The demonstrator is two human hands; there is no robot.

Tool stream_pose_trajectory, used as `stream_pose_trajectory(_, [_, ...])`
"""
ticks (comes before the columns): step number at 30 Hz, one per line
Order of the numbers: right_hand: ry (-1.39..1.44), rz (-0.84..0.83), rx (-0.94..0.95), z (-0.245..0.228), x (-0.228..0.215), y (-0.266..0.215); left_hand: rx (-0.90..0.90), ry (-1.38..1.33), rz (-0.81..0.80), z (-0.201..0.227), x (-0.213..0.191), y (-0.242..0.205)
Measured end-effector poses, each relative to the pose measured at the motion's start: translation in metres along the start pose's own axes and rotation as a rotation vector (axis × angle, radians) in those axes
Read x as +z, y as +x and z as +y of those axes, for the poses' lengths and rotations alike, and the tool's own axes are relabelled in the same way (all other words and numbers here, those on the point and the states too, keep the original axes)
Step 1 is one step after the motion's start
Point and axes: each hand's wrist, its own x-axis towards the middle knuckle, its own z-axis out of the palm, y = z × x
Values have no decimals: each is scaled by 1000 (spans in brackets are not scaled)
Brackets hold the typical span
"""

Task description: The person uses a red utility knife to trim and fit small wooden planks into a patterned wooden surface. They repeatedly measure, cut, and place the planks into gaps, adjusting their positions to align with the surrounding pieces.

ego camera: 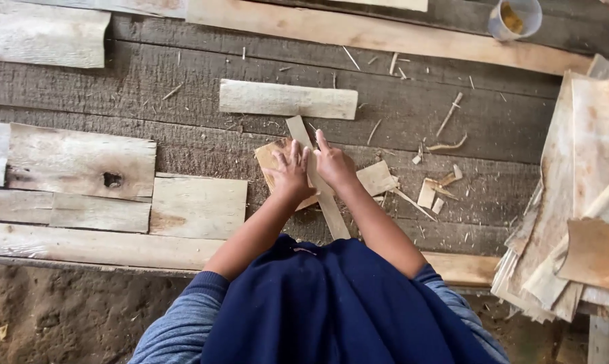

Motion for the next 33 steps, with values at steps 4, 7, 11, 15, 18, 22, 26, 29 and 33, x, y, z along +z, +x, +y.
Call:
stream_pose_trajectory(4, [0,-47,-21,-7,-1,16,-2,19,0,-2,5,6])
stream_pose_trajectory(7, [-36,-53,-33,-8,0,24,4,21,4,-1,9,12])
stream_pose_trajectory(11, [-97,-71,-36,-1,11,30,-1,35,-2,2,19,18])
stream_pose_trajectory(15, [-144,-171,-1,4,7,17,-10,31,3,0,16,18])
stream_pose_trajectory(18, [-131,-209,7,-3,-3,-4,-18,30,5,-1,19,20])
stream_pose_trajectory(22, [-126,-236,30,9,0,-34,-25,29,7,2,19,21])
stream_pose_trajectory(26, [-172,-295,94,25,10,-70,-28,41,22,6,15,14])
stream_pose_trajectory(29, [-175,-279,98,33,13,-97,-26,37,38,5,13,11])
stream_pose_trajectory(33, [-111,-319,158,40,8,-132,-23,34,55,6,9,3])
